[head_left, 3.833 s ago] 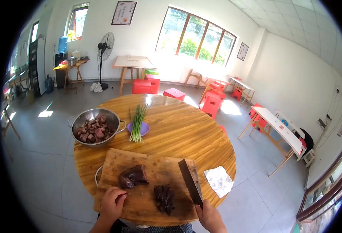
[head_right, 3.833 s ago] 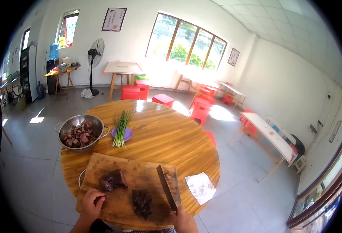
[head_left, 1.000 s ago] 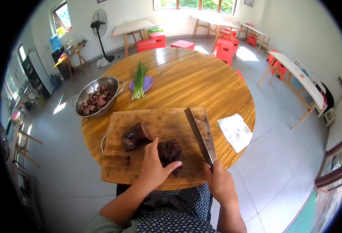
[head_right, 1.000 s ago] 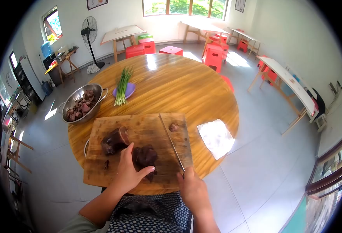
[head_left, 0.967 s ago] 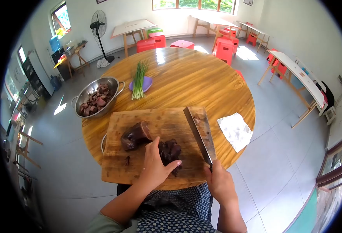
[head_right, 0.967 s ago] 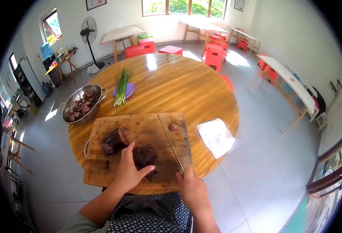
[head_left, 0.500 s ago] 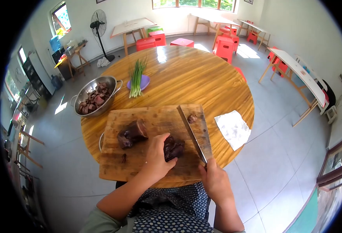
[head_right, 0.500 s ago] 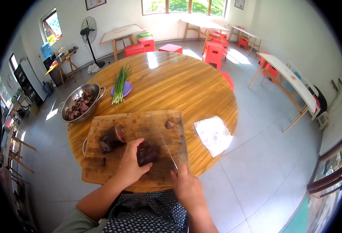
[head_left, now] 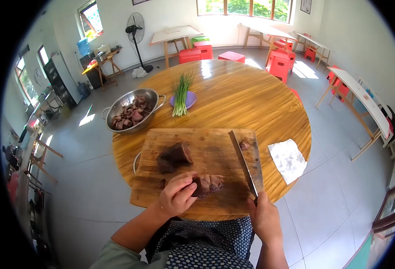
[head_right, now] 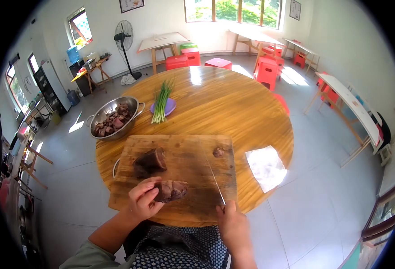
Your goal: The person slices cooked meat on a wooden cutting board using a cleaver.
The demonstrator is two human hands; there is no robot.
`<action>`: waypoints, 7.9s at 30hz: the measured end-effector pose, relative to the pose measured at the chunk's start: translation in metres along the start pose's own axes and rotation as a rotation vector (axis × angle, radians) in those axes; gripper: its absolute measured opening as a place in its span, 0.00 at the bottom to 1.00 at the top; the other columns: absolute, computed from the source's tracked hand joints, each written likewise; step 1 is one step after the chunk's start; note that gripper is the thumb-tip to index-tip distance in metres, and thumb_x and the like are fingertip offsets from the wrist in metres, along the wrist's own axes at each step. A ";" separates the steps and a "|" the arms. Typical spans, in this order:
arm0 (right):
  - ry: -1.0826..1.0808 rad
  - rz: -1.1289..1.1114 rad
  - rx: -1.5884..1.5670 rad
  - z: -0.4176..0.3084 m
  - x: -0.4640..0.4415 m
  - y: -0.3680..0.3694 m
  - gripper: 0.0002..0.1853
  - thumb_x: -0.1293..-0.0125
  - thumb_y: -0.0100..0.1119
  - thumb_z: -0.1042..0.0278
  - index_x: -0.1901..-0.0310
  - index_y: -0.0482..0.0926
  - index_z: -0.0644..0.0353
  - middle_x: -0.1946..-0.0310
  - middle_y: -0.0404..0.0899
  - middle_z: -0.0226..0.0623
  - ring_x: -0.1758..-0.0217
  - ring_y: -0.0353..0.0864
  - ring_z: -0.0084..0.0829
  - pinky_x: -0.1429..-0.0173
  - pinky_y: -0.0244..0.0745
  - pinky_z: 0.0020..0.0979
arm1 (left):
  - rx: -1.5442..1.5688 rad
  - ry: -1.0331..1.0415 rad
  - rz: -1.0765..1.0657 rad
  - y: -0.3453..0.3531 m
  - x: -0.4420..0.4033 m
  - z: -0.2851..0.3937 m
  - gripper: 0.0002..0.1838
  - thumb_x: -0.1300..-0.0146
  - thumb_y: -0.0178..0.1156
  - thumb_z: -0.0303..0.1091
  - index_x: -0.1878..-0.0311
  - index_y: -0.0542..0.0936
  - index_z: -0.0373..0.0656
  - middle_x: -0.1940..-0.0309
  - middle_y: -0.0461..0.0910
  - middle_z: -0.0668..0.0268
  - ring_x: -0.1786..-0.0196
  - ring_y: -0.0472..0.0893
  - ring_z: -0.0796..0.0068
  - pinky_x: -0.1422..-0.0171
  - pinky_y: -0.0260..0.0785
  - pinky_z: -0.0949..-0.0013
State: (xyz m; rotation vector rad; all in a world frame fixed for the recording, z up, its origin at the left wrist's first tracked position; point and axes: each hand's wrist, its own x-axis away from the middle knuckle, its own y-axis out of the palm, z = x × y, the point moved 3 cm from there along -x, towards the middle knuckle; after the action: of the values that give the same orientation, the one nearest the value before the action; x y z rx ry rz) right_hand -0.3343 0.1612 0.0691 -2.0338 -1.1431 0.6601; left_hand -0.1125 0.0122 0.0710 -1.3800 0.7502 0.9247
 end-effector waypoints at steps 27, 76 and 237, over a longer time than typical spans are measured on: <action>-0.146 -0.306 0.048 -0.031 0.009 -0.069 0.13 0.24 0.58 0.62 0.53 0.69 0.63 0.68 0.81 0.52 0.66 0.82 0.58 0.64 0.76 0.51 | 0.149 -0.596 -0.439 0.008 0.002 0.016 0.36 0.40 0.76 0.38 0.33 0.72 0.33 0.38 0.73 0.50 0.37 0.76 0.48 0.34 0.72 0.57; -0.239 -0.856 0.172 -0.050 -0.044 -0.056 0.13 0.23 0.56 0.61 0.57 0.68 0.64 0.67 0.81 0.52 0.68 0.83 0.55 0.65 0.77 0.49 | 0.106 -0.541 -0.305 0.033 0.013 0.009 0.29 0.46 0.75 0.31 0.42 0.79 0.31 0.45 0.78 0.50 0.45 0.80 0.47 0.40 0.76 0.53; -0.254 -0.838 0.158 -0.039 -0.086 -0.031 0.13 0.22 0.53 0.59 0.55 0.67 0.62 0.71 0.80 0.54 0.67 0.82 0.59 0.63 0.74 0.55 | 0.043 -0.522 -0.291 0.034 0.019 0.010 0.26 0.48 0.77 0.34 0.47 0.82 0.34 0.48 0.78 0.52 0.48 0.80 0.51 0.43 0.76 0.55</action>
State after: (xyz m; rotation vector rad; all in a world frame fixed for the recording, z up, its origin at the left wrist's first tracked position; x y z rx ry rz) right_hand -0.3647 0.0847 0.1254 -1.1797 -1.8507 0.5453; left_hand -0.1338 0.0225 0.0386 -1.1018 0.1673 0.9705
